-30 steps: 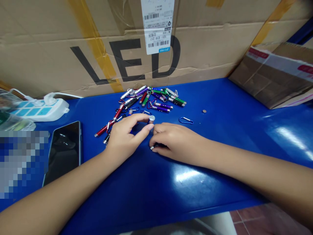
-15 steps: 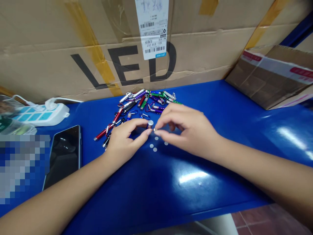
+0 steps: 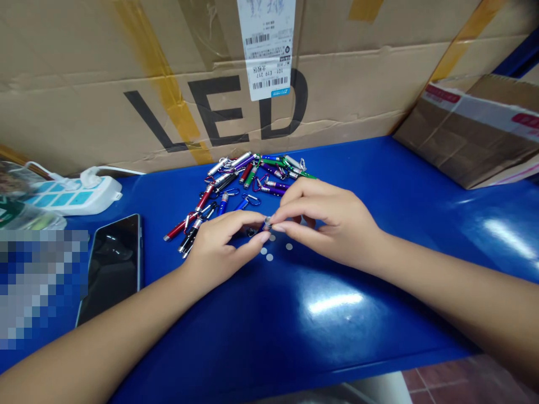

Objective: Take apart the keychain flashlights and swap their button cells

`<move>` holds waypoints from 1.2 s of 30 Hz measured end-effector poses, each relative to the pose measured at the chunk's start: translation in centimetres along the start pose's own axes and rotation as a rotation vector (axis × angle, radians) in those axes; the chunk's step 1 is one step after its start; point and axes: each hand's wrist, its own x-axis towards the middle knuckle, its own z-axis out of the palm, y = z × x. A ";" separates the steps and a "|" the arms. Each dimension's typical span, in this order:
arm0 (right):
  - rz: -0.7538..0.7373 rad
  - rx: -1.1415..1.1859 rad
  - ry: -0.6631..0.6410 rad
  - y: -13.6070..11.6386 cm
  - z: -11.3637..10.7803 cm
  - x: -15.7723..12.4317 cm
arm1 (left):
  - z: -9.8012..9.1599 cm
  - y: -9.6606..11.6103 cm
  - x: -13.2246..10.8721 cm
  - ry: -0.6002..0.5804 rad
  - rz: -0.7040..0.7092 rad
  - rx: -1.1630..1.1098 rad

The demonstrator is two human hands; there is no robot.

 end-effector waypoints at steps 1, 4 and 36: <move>-0.013 -0.017 -0.008 0.0 0.0 0.0 | 0.0 0.0 0.0 0.004 0.001 -0.004; -0.036 -0.051 -0.024 -0.1 0.0 -0.1 | 0.0 -0.1 -0.1 0.008 -0.002 -0.018; 0.183 -0.348 -0.385 1.7 0.6 0.2 | 0.1 -0.9 -0.4 0.094 -0.111 -0.115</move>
